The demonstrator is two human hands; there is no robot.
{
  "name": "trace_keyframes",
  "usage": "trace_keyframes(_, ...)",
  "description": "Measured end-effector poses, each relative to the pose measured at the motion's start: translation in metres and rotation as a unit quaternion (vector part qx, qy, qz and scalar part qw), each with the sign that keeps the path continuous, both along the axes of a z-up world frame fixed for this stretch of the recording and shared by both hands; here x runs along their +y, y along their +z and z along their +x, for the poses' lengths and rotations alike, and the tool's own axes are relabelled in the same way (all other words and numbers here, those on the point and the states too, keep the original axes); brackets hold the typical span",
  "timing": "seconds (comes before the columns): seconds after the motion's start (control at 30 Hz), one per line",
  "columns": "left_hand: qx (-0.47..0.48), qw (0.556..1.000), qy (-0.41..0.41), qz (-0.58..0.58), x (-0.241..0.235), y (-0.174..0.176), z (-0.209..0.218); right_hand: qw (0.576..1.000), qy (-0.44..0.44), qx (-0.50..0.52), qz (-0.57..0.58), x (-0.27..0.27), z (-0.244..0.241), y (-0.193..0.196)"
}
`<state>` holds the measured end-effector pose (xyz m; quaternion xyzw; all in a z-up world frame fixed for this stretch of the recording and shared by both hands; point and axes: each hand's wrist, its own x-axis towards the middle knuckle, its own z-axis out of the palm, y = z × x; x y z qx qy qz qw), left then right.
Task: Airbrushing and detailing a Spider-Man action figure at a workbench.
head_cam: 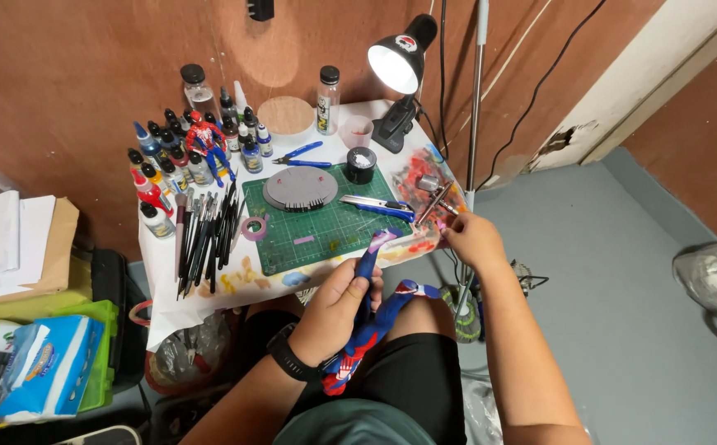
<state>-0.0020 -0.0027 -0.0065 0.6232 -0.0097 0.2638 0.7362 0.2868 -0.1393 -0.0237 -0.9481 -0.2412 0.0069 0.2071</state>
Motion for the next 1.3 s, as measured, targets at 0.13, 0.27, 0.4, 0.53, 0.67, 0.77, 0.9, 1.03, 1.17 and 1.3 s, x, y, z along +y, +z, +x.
trace_keyframes(0.13, -0.007, 1.0, -0.003, 0.007, -0.003, 0.011, -0.007, 0.997, -0.036, -0.068, 0.019, -0.006, -0.021, 0.017)
trace_keyframes(0.27, 0.083, 0.995, -0.046, -0.033, -0.005, 0.023, -0.01, 0.963, -0.049, 0.01, 0.267, -0.01, -0.079, 0.045)
trace_keyframes(0.4, 0.081, 0.996, -0.036, -0.002, -0.005, 0.014, -0.004, 0.849, 0.093, 0.026, 0.519, -0.018, -0.126, 0.044)
trace_keyframes(0.53, 0.021, 0.996, -0.084, 0.026, -0.011, 0.024, -0.008, 0.775, 0.172, 0.086, 0.602, -0.018, -0.169, 0.053)
trace_keyframes(0.67, 0.014, 0.994, -0.036, 0.102, -0.014, 0.032, -0.011, 0.717, 0.154, 0.263, 0.627, -0.019, -0.187, 0.062)
trace_keyframes(0.77, 0.011, 0.988, -0.013, 0.152, -0.013, 0.037, -0.016, 0.679, 0.186, 0.312, 0.638, -0.02, -0.182, 0.06)
trace_keyframes(0.9, 0.017, 0.975, 0.015, 0.221, -0.009, 0.042, -0.019, 0.657, 0.163, 0.402, 0.617, -0.022, -0.176, 0.064)
trace_keyframes(1.03, 0.013, 0.966, 0.032, 0.255, -0.008, 0.031, -0.018, 0.631, 0.179, 0.464, 0.596, -0.028, -0.167, 0.062)
trace_keyframes(1.17, 0.035, 0.95, 0.044, 0.308, -0.007, 0.012, -0.014, 0.619, 0.203, 0.501, 0.57, -0.029, -0.165, 0.062)
trace_keyframes(1.3, 0.015, 0.94, 0.06, 0.336, -0.009, 0.009, -0.014, 0.625, 0.188, 0.495, 0.573, -0.031, -0.168, 0.062)
